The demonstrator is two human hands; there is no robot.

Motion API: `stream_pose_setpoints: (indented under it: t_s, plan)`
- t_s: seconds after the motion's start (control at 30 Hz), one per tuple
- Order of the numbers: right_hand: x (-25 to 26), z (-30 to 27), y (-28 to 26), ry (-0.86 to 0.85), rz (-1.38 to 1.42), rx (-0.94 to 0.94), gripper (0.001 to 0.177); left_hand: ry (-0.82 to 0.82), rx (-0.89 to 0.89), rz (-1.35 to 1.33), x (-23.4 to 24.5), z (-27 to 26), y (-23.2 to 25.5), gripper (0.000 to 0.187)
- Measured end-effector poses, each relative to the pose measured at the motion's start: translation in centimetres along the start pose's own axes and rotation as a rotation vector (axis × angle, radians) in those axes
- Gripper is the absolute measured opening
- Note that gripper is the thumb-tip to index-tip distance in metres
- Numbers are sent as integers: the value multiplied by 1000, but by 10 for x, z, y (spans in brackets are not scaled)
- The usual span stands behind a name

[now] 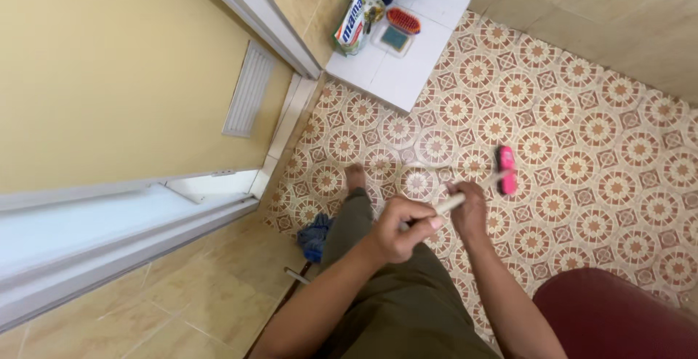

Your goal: The person takes a small brush off a wall mount, scrubs various areas of the tiled floor, and then places the brush back on the wall mount.

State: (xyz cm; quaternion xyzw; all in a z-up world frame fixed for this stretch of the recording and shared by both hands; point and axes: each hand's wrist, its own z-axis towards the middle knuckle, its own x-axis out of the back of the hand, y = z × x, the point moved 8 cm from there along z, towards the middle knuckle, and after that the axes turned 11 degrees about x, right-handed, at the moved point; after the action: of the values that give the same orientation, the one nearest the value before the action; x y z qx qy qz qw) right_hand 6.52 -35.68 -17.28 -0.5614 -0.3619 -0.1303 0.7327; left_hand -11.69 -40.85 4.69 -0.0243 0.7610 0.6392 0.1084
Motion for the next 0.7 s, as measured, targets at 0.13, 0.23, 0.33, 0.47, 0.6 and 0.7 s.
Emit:
stream_pose_setpoints:
  t_s: [0.13, 0.23, 0.33, 0.47, 0.6, 0.7]
  plan:
    - [-23, 16, -74, 37, 215, 25, 9, -153, -215, 162, 20, -27, 95, 34]
    - [-47, 30, -132, 3, 405, -53, 11, -236, -436, 186, 28, -43, 157, 22]
    - [-69, 52, -187, -82, 313, 60, 20, -414, -382, 180, 45, -50, 181, 40]
    - [-90, 80, -214, -20, 276, 53, 23, -380, -358, 141, 94, -40, 187, 40]
    - [-120, 102, -215, -21, 252, -17, 26, -441, -297, 115, 148, -29, 178, 39]
    - [-129, 110, -215, 57, 160, -6, 24, -497, -248, 138, 180, -25, 169, 39]
